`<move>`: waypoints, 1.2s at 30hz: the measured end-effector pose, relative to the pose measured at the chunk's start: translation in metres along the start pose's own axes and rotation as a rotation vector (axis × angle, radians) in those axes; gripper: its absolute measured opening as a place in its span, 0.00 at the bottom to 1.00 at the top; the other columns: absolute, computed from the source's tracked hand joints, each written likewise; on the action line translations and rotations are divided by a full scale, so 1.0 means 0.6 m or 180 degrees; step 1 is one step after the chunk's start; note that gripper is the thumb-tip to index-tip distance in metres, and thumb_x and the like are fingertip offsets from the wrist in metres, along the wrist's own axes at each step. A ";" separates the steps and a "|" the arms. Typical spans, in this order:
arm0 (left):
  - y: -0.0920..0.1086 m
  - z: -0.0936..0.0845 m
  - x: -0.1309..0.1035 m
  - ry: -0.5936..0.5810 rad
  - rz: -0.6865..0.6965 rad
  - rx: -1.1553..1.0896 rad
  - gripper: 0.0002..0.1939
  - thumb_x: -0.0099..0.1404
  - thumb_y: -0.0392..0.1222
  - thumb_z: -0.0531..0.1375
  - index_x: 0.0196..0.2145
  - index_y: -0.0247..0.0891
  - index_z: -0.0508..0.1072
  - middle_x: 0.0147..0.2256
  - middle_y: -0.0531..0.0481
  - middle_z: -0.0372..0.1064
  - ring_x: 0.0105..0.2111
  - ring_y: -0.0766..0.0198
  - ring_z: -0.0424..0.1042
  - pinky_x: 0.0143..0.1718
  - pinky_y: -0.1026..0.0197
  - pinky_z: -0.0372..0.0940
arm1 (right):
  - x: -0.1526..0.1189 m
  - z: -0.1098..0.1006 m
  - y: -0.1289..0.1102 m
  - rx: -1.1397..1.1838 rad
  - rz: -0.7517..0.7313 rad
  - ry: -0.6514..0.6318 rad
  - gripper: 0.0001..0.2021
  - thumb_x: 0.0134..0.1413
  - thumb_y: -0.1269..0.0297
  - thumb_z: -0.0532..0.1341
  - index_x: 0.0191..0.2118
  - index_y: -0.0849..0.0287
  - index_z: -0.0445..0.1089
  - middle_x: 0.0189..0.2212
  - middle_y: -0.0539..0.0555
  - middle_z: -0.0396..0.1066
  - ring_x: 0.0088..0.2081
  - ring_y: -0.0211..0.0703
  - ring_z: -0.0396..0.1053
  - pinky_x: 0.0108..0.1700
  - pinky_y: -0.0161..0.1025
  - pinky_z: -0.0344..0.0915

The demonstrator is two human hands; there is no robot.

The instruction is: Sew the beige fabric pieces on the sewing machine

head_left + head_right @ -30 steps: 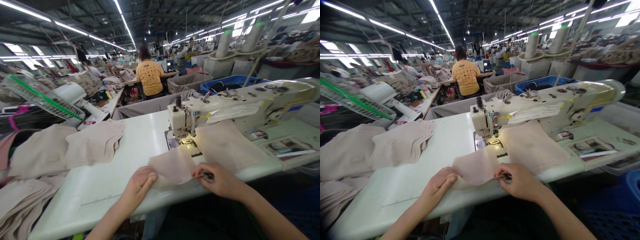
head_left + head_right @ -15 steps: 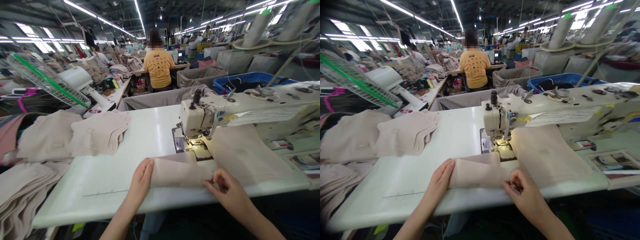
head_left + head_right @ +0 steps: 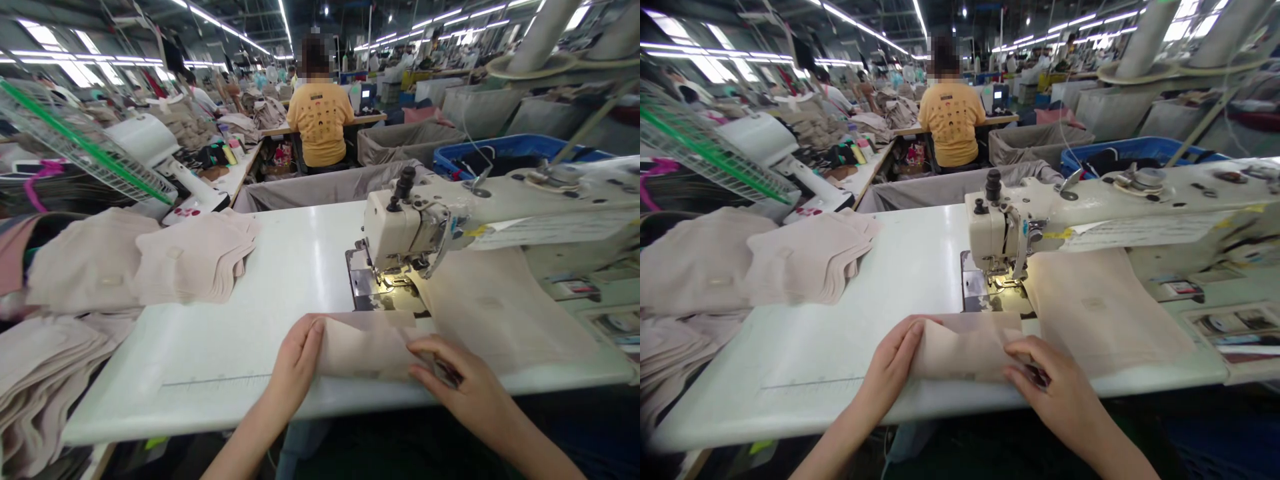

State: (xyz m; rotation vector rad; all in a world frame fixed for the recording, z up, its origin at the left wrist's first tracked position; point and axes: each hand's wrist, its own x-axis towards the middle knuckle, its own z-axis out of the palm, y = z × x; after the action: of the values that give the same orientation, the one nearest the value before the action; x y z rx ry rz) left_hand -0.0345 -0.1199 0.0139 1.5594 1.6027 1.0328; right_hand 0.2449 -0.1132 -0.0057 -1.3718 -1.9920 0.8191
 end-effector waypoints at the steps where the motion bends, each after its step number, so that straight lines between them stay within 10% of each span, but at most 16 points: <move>1: -0.002 -0.001 0.001 0.0179 -0.0081 0.0098 0.20 0.73 0.53 0.49 0.35 0.39 0.74 0.35 0.47 0.74 0.39 0.56 0.72 0.43 0.57 0.67 | 0.006 0.006 -0.002 0.0016 0.0133 0.0108 0.09 0.59 0.54 0.62 0.41 0.50 0.75 0.36 0.51 0.77 0.32 0.42 0.74 0.36 0.35 0.71; 6: -0.011 -0.009 0.005 0.0525 -0.0352 0.0484 0.22 0.71 0.55 0.50 0.25 0.40 0.67 0.25 0.52 0.65 0.29 0.60 0.67 0.33 0.60 0.62 | 0.018 0.027 -0.003 0.0101 0.0792 0.0614 0.16 0.53 0.51 0.64 0.44 0.53 0.72 0.22 0.45 0.66 0.23 0.40 0.66 0.29 0.35 0.67; 10: -0.011 -0.015 0.004 0.0426 -0.0315 0.0543 0.22 0.71 0.54 0.50 0.25 0.40 0.68 0.25 0.52 0.65 0.30 0.60 0.67 0.34 0.60 0.61 | 0.020 0.023 -0.001 0.0086 0.0609 0.0031 0.10 0.54 0.52 0.63 0.31 0.52 0.72 0.22 0.46 0.68 0.24 0.40 0.66 0.27 0.34 0.65; 17: -0.021 -0.009 -0.024 0.0656 -0.0584 0.0230 0.20 0.67 0.49 0.57 0.54 0.38 0.65 0.28 0.56 0.65 0.26 0.63 0.67 0.29 0.62 0.62 | 0.026 0.025 0.000 0.0113 0.0478 0.0076 0.10 0.57 0.54 0.61 0.36 0.51 0.78 0.35 0.51 0.80 0.34 0.46 0.76 0.38 0.39 0.72; 23: -0.024 -0.009 -0.036 0.0366 -0.0217 0.0597 0.08 0.70 0.42 0.53 0.35 0.41 0.70 0.31 0.52 0.69 0.31 0.62 0.70 0.34 0.60 0.64 | 0.026 0.031 0.006 -0.0010 0.0362 0.0172 0.10 0.58 0.53 0.61 0.37 0.49 0.78 0.35 0.50 0.80 0.34 0.45 0.76 0.37 0.37 0.72; 30: -0.035 -0.012 -0.044 0.0743 -0.0038 0.0506 0.08 0.69 0.36 0.52 0.34 0.40 0.70 0.31 0.52 0.69 0.31 0.63 0.70 0.34 0.61 0.66 | 0.023 0.029 0.013 -0.0185 0.0345 0.0131 0.12 0.58 0.50 0.60 0.36 0.49 0.79 0.35 0.51 0.80 0.35 0.46 0.77 0.33 0.36 0.72; 36: -0.029 -0.016 -0.044 0.0348 0.0198 0.0501 0.15 0.67 0.33 0.51 0.38 0.40 0.78 0.36 0.47 0.72 0.37 0.61 0.74 0.37 0.60 0.69 | 0.023 0.028 0.014 -0.0275 0.0301 0.0232 0.14 0.57 0.48 0.61 0.35 0.49 0.79 0.35 0.51 0.80 0.33 0.46 0.77 0.33 0.37 0.73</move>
State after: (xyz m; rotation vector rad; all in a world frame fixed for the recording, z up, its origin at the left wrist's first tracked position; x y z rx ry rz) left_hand -0.0495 -0.1467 0.0014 1.6916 1.7564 1.0631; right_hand 0.2329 -0.1005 -0.0214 -1.5333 -1.9392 0.7211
